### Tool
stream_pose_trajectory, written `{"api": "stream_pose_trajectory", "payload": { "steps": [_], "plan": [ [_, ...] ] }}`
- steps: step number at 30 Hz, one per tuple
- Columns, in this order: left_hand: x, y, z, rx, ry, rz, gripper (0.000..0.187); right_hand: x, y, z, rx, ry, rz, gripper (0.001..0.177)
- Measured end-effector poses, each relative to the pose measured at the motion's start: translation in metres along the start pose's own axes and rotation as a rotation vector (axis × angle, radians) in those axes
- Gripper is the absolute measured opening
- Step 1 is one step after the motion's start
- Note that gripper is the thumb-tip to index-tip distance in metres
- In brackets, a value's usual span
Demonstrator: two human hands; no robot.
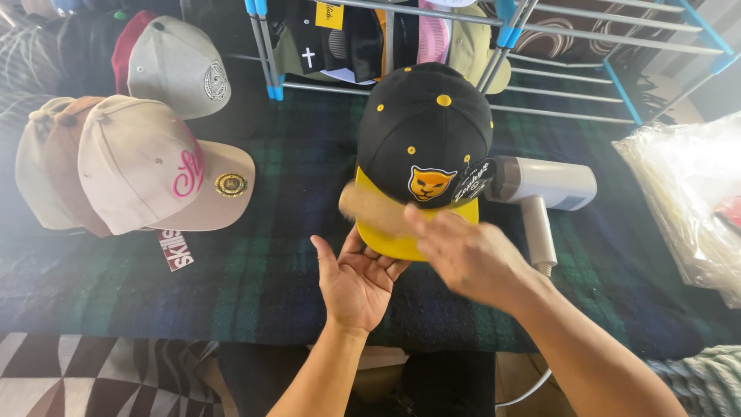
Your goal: Cleaning and reshaping baseball caps using a hair dryer, a brush, and a wooden hat form.
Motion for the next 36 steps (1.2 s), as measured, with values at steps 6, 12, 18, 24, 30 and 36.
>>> {"api": "stream_pose_trajectory", "payload": {
  "steps": [6, 12, 18, 24, 30, 36],
  "plan": [
    [-0.006, 0.016, 0.003, 0.105, -0.001, 0.09, 0.093, -0.008, -0.015, 0.019, 0.024, 0.109, -0.338, 0.031],
    [-0.007, 0.006, 0.006, 0.027, 0.054, -0.016, 0.046, -0.06, -0.038, 0.104, -0.284, 0.33, 0.173, 0.037],
    [-0.008, 0.042, 0.024, -0.266, -0.072, -0.24, 0.053, -0.043, -0.026, 0.128, -0.297, 0.25, 0.133, 0.037],
    [-0.011, 0.042, 0.03, -0.333, -0.057, -0.287, 0.051, -0.117, -0.032, 0.142, -0.282, 0.512, 0.294, 0.036],
    [-0.01, 0.036, 0.025, -0.3, -0.038, -0.307, 0.054, -0.055, -0.042, 0.121, -0.533, 0.305, 0.197, 0.035],
    [-0.009, 0.031, 0.025, -0.315, -0.025, -0.341, 0.048, -0.031, -0.053, 0.066, -0.549, 0.17, 0.046, 0.037]
  ]
}}
Point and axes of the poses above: each hand's wrist, its own z-axis away from the middle knuckle, its own y-axis out of the palm, x = y × z, the point moved 9 cm from there along -z, towards the middle knuckle, and after that the axes turned 5 degrees about -z, right-handed, at the moved point
